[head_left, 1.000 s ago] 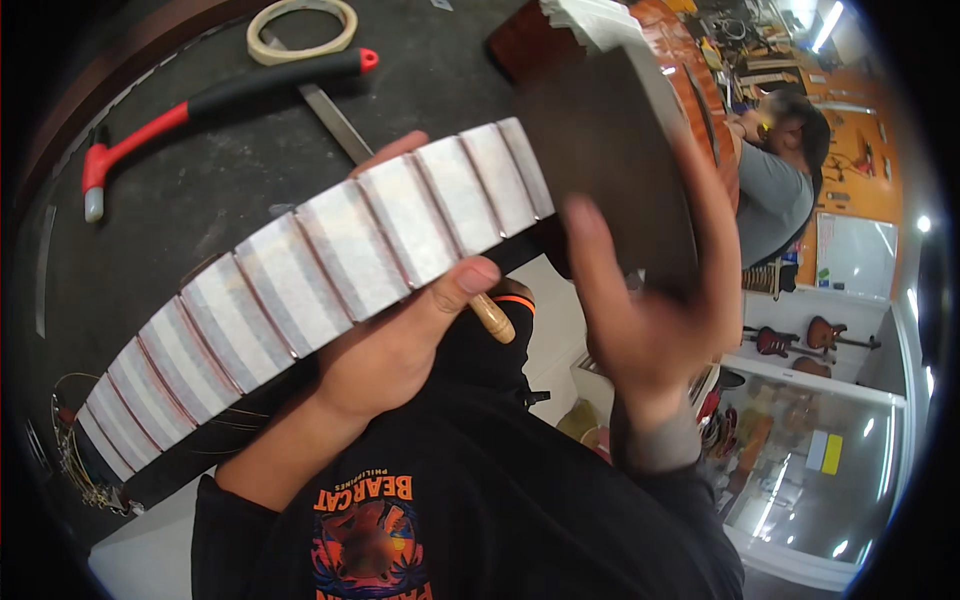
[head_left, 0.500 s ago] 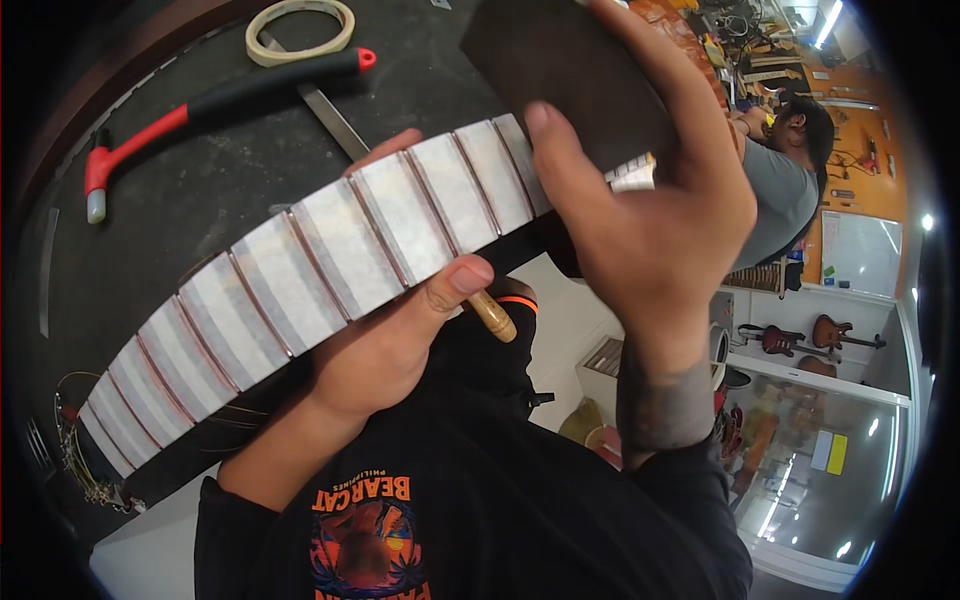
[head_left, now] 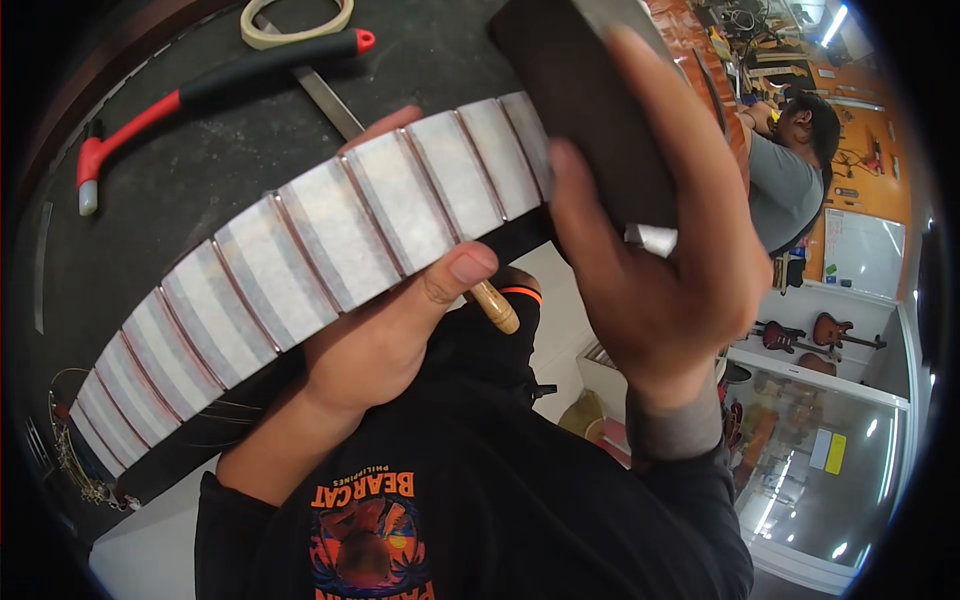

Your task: The person sands the fretboard of an acoustic guitar using a sanding block, moving it along the length of the neck while holding the guitar steady.

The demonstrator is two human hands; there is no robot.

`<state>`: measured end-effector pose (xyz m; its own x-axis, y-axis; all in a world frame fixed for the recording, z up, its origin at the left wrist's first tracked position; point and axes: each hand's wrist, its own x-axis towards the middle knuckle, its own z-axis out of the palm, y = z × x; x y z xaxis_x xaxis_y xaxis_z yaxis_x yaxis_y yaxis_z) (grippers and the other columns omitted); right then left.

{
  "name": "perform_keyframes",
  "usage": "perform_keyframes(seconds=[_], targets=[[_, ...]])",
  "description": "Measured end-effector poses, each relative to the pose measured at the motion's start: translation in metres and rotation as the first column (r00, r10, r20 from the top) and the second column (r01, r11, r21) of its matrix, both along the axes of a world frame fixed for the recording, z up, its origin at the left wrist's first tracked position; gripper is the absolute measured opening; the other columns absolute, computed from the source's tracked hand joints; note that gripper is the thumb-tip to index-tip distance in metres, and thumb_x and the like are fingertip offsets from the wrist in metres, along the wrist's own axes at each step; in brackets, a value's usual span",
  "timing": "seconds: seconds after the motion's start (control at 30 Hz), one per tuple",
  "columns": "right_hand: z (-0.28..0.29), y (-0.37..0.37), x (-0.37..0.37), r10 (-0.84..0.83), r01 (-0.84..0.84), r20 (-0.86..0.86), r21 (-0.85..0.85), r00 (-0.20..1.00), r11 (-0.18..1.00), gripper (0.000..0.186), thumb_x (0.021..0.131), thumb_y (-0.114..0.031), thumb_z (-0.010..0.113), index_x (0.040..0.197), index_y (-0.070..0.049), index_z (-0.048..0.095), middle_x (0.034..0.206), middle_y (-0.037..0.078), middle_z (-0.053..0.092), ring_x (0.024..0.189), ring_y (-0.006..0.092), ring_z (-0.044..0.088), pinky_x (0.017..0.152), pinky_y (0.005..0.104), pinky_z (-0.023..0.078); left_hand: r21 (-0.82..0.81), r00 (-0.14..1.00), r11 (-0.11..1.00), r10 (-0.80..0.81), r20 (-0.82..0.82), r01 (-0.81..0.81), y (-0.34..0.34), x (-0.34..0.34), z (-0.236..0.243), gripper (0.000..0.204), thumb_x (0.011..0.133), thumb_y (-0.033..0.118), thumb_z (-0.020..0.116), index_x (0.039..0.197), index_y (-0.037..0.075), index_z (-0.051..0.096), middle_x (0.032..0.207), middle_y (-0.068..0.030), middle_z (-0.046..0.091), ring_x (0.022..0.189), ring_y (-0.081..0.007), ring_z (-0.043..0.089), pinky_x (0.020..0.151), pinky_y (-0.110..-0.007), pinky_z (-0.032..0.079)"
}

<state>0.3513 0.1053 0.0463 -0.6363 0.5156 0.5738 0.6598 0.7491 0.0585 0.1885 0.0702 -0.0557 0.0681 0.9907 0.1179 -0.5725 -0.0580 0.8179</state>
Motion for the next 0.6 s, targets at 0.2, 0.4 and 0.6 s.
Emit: perform_keyframes(seconds=[0.2, 0.4, 0.6], targets=[[0.0, -0.056, 0.006, -0.232, 0.233, 0.039, -0.029, 0.972, 0.972, 0.051, 0.072, 0.007, 0.081, 0.119, 0.007, 0.063, 0.117, 0.021, 0.069, 0.102, 0.0314, 0.07, 0.088, 0.0381, 0.056, 0.028, 0.996, 1.0, -0.002, -0.089, 0.004, 0.0, -0.002, -0.002, 0.077, 0.09, 0.019, 0.073, 0.149, -0.003, 0.029, 0.137, -0.0128, 0.052, 0.129, -0.0209, 0.048, 0.112, -0.036, 0.034], [0.001, -0.021, -0.011, -0.147, 0.142, 0.102, 0.054, 0.984, 0.988, 0.051, 0.074, 0.009, 0.079, 0.122, 0.008, 0.061, 0.115, 0.021, 0.069, 0.104, 0.032, 0.069, 0.089, 0.0387, 0.056, 0.009, 1.0, 1.0, -0.008, 0.016, 0.008, -0.003, -0.003, 0.004, 0.072, 0.09, 0.011, 0.072, 0.149, 0.0, 0.032, 0.135, -0.0102, 0.054, 0.125, -0.0174, 0.051, 0.107, -0.032, 0.039], [-0.014, -0.063, 0.006, -0.274, 0.274, -0.007, 0.045, 0.962, 0.961, 0.051, 0.074, 0.009, 0.078, 0.123, 0.005, 0.061, 0.114, 0.019, 0.069, 0.1, 0.0322, 0.07, 0.082, 0.0383, 0.055, 0.094, 0.998, 0.995, -0.014, -0.065, 0.02, 0.0, -0.002, -0.006, 0.071, 0.09, 0.008, 0.071, 0.149, 0.0, 0.032, 0.133, -0.0086, 0.054, 0.125, -0.0153, 0.05, 0.107, -0.031, 0.038]])
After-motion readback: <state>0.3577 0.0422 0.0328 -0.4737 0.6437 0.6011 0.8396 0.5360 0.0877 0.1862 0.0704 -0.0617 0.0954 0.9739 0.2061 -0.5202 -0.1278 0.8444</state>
